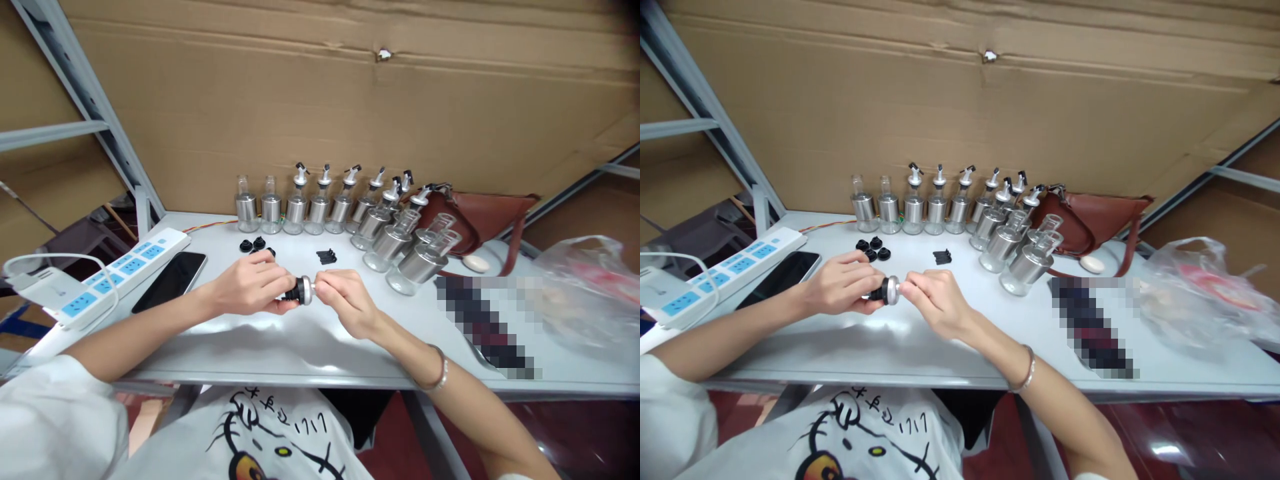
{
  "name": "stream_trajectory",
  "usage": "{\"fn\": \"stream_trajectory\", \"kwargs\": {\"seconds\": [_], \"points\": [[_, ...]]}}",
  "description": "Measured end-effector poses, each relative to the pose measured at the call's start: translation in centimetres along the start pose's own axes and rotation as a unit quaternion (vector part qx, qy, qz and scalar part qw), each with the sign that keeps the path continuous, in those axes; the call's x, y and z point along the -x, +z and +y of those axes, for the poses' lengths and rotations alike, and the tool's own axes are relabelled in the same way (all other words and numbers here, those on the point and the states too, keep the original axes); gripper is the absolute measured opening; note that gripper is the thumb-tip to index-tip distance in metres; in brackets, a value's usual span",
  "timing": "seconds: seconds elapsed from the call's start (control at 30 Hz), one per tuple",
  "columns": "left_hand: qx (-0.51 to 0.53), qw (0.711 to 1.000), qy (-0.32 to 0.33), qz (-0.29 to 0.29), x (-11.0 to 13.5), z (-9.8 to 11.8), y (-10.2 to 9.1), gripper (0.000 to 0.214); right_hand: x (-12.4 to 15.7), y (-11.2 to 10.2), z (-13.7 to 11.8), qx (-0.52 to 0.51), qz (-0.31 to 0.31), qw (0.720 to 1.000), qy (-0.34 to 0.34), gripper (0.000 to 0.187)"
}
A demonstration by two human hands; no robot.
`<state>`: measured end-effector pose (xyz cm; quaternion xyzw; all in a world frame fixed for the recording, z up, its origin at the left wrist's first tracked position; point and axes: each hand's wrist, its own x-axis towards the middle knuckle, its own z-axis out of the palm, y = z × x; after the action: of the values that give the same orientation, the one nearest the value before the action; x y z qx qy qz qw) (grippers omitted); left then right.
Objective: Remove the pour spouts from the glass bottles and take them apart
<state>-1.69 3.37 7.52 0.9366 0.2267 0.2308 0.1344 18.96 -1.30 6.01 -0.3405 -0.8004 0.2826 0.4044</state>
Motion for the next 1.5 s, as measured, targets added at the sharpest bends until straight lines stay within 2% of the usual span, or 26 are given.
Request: {"fn": "stream_trajectory", "kwargs": {"seconds": [0.07, 0.13, 0.2, 0.27, 0.3, 0.33, 0.37, 0.43, 0.47, 0.5, 0.57, 0.63, 0.73, 0.83, 1.0, 1.13, 1.33, 1.5], "points": [[-0.049, 0.999, 0.002, 0.015, -0.2, -0.8, -0.8, 0.029, -0.5, 0.7, -0.5, -0.148, 0.014, 0.982, 0.119, 0.049], [-0.092, 0.995, 0.017, 0.041, -0.5, -1.6, -1.5, 0.033, -1.2, 1.3, -0.8, -0.302, 0.001, 0.931, 0.204, 0.052], [-0.130, 0.988, 0.042, 0.074, -1.0, -2.2, -1.8, 0.039, -2.0, 1.8, -1.0, -0.407, -0.032, 0.880, 0.244, 0.053], [-0.156, 0.980, 0.063, 0.108, -1.6, -2.6, -1.8, 0.045, -2.6, 2.3, -1.0, -0.450, -0.048, 0.855, 0.255, 0.052], [-0.161, 0.977, 0.069, 0.126, -1.9, -2.8, -1.8, 0.046, -2.8, 2.5, -0.8, -0.449, -0.043, 0.857, 0.249, 0.051], [-0.158, 0.975, 0.066, 0.144, -2.2, -3.0, -1.8, 0.046, -3.0, 2.6, -0.6, -0.430, -0.025, 0.872, 0.233, 0.050], [-0.148, 0.974, 0.050, 0.165, -2.4, -3.2, -2.0, 0.045, -3.1, 2.7, -0.2, -0.388, 0.003, 0.898, 0.208, 0.048], [-0.108, 0.973, -0.023, 0.203, -2.8, -3.8, -2.6, 0.040, -3.0, 2.5, 0.8, -0.225, 0.066, 0.962, 0.143, 0.042], [-0.087, 0.970, -0.074, 0.215, -2.9, -4.2, -3.1, 0.038, -2.9, 2.3, 1.4, -0.114, 0.090, 0.983, 0.109, 0.037], [-0.073, 0.968, -0.119, 0.210, -2.9, -4.7, -3.6, 0.037, -2.7, 2.1, 1.9, -0.004, 0.103, 0.992, 0.079, 0.031], [-0.083, 0.969, -0.179, 0.149, -2.8, -5.8, -4.3, 0.036, -2.4, 1.6, 2.9, 0.159, 0.097, 0.982, 0.036, 0.021], [-0.130, 0.968, -0.201, 0.070, -2.6, -7.0, -4.2, 0.032, -2.1, 1.4, 3.4, 0.231, 0.069, 0.971, 0.011, 0.023], [-0.223, 0.956, -0.192, -0.010, -2.5, -8.3, -2.6, 0.027, -2.0, 1.5, 3.7, 0.259, 0.029, 0.965, 0.020, 0.022], [-0.282, 0.940, -0.193, -0.022, -2.7, -9.2, -0.5, 0.023, -1.8, 1.8, 3.6, 0.258, 0.011, 0.965, 0.041, 0.014], [-0.315, 0.931, -0.179, -0.040, -3.5, -9.8, 1.4, 0.022, -1.7, 1.8, 4.1, 0.210, 0.041, 0.977, -0.001, 0.022], [-0.328, 0.929, -0.155, -0.078, -4.6, -9.9, 2.3, 0.025, -1.8, 1.8, 4.6, 0.216, 0.037, 0.975, 0.027, 0.020], [-0.314, 0.933, -0.129, -0.119, -5.0, -10.5, 2.4, 0.031, -1.7, 2.1, 4.8, 0.239, -0.030, 0.970, 0.041, 0.018], [-0.279, 0.947, -0.110, -0.117, -4.2, -11.3, 2.2, 0.041, -1.5, 2.4, 4.1, 0.268, -0.104, 0.957, 0.028, 0.019]]}}
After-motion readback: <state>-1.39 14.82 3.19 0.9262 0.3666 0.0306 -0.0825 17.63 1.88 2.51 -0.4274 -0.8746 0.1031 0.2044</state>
